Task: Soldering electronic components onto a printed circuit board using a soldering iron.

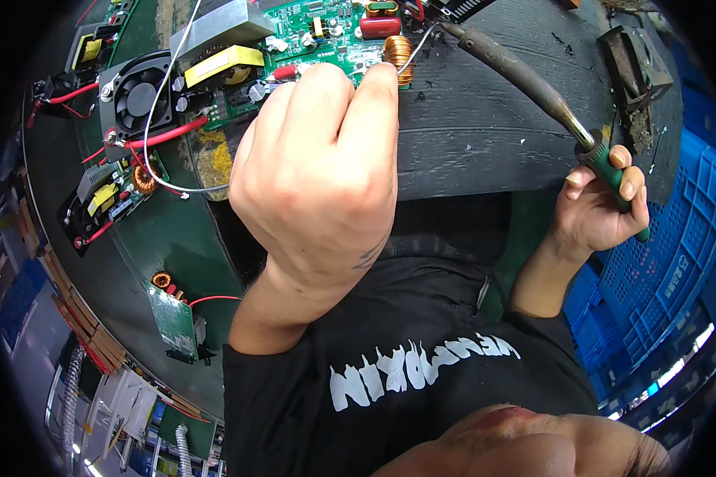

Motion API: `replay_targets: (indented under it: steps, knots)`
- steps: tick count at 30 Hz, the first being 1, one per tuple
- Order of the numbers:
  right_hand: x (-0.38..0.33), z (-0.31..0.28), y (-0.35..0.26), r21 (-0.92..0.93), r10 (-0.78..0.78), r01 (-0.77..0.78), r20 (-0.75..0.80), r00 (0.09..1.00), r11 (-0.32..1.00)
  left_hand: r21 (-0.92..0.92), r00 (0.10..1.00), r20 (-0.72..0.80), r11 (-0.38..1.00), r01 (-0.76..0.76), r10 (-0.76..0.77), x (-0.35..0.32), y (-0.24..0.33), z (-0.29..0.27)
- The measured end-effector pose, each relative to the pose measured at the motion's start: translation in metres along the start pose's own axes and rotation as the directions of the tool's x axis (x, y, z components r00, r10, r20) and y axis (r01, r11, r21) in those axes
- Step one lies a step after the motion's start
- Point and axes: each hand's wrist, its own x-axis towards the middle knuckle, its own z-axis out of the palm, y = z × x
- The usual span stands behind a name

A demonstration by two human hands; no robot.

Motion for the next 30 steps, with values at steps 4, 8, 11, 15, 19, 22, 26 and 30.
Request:
replay_targets:
  steps: [4, 8, 11, 15, 19, 22, 26, 30]
  knots:
    - [0.001, -0.001, 0.0, -0.01, 0.003, -0.003, 0.012, 1.0, 1.0, 0.005, 1.0, -0.018, 1.0, -0.005, 0.005, -0.001, 0.0, 0.0]
    - [0.0, -0.002, 0.002, 0.007, -0.024, 0.024, 0.015, 1.0, 1.0, -0.015, 0.999, -0.05, 1.0, -0.02, 0.019, -0.003, -0.002, -0.003]
    - [-0.001, -0.002, 0.001, 0.003, -0.025, 0.025, 0.017, 1.0, 1.0, -0.039, 0.998, -0.064, 0.999, -0.014, 0.012, -0.006, -0.004, -0.007]
    - [-0.002, -0.002, 0.0, 0.043, -0.035, 0.035, 0.011, 0.999, 0.998, -0.052, 0.998, -0.061, 0.998, 0.019, -0.022, -0.009, -0.006, -0.011]
    - [-0.004, -0.001, -0.002, 0.021, -0.035, 0.035, 0.012, 0.999, 0.999, -0.046, 0.998, -0.047, 0.998, 0.041, -0.043, -0.01, -0.005, -0.011]
    - [-0.005, -0.001, -0.005, 0.039, -0.044, 0.043, 0.021, 0.999, 0.998, -0.052, 0.992, -0.054, 0.993, 0.107, -0.11, -0.01, -0.002, -0.011]
    - [-0.004, -0.001, -0.01, 0.058, -0.061, 0.06, 0.018, 0.998, 0.997, -0.082, 0.996, -0.055, 0.994, 0.072, -0.076, -0.007, -0.001, -0.01]
    - [-0.002, -0.001, -0.008, 0.076, -0.081, 0.08, 0.005, 0.997, 0.994, -0.108, 0.996, -0.092, 0.994, 0.013, -0.023, -0.004, -0.001, -0.006]
